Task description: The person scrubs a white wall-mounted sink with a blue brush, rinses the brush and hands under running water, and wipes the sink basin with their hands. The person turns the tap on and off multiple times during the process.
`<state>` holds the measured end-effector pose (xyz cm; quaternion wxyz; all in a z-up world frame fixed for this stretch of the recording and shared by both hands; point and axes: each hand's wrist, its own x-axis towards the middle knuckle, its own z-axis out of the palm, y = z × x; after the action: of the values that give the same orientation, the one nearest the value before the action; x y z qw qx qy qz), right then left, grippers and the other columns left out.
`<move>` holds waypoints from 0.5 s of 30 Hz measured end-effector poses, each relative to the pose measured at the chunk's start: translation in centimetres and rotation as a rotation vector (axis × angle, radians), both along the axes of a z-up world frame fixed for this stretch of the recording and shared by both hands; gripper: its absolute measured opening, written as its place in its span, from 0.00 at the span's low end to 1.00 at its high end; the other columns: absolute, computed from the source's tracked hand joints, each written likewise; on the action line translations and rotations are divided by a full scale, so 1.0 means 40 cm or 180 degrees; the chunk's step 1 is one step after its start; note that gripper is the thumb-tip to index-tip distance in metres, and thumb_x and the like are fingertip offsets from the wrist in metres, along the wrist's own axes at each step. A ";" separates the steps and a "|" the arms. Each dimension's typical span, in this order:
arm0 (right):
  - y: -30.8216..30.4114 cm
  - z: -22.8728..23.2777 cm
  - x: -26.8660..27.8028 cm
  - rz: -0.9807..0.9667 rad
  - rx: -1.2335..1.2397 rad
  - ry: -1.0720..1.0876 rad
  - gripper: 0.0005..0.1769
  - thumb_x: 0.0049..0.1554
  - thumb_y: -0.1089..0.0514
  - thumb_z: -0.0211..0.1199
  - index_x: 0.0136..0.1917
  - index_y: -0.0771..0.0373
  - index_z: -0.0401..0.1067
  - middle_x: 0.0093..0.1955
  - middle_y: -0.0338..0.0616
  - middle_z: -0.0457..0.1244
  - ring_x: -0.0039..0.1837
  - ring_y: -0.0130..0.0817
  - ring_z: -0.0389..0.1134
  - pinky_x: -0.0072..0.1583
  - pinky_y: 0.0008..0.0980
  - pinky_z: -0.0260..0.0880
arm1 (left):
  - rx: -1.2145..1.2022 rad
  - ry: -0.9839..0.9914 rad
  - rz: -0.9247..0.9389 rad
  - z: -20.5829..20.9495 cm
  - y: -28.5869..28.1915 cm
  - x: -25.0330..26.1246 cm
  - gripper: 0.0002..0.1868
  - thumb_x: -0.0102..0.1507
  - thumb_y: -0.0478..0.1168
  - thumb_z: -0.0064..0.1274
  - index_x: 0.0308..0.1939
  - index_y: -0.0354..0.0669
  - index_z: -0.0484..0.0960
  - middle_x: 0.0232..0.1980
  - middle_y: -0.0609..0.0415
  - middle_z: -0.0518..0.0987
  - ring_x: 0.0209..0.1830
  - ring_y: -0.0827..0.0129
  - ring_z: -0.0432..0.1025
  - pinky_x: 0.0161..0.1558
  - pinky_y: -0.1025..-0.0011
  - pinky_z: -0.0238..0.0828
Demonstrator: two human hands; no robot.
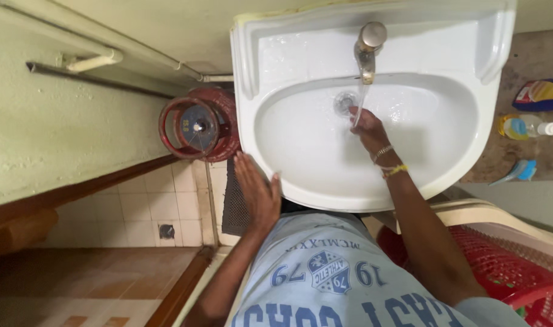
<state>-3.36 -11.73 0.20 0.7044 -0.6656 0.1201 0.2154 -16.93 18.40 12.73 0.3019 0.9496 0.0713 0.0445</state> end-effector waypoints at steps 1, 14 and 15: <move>-0.008 0.005 -0.013 -0.0103 0.0174 0.0071 0.30 0.54 0.68 0.61 0.70 0.63 0.66 0.69 0.46 0.63 0.65 0.32 0.67 0.63 0.31 0.69 | 0.0002 0.0164 -0.0033 -0.006 -0.015 -0.010 0.43 0.73 0.49 0.41 0.77 0.18 0.39 0.81 0.21 0.39 0.83 0.34 0.34 0.79 0.42 0.31; 0.006 -0.086 0.026 -0.1223 0.2891 0.1374 0.10 0.70 0.56 0.55 0.52 0.65 0.70 0.41 0.43 0.66 0.41 0.32 0.66 0.44 0.27 0.68 | 0.0495 0.0307 -0.1790 -0.256 -0.157 0.240 0.33 0.67 0.38 0.45 0.73 0.21 0.61 0.78 0.29 0.57 0.80 0.44 0.48 0.78 0.53 0.42; 0.014 -0.096 0.045 -0.0994 0.3134 0.1311 0.11 0.71 0.55 0.55 0.50 0.65 0.71 0.39 0.43 0.65 0.38 0.32 0.64 0.40 0.28 0.66 | -0.0084 0.0347 -0.1604 -0.296 -0.189 0.247 0.31 0.68 0.39 0.46 0.71 0.22 0.63 0.76 0.30 0.61 0.78 0.43 0.51 0.76 0.52 0.45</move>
<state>-1.58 -11.18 -3.65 0.9178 -0.1762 0.2376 0.2647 -7.06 10.84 0.88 0.3116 0.9344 -0.1509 -0.0843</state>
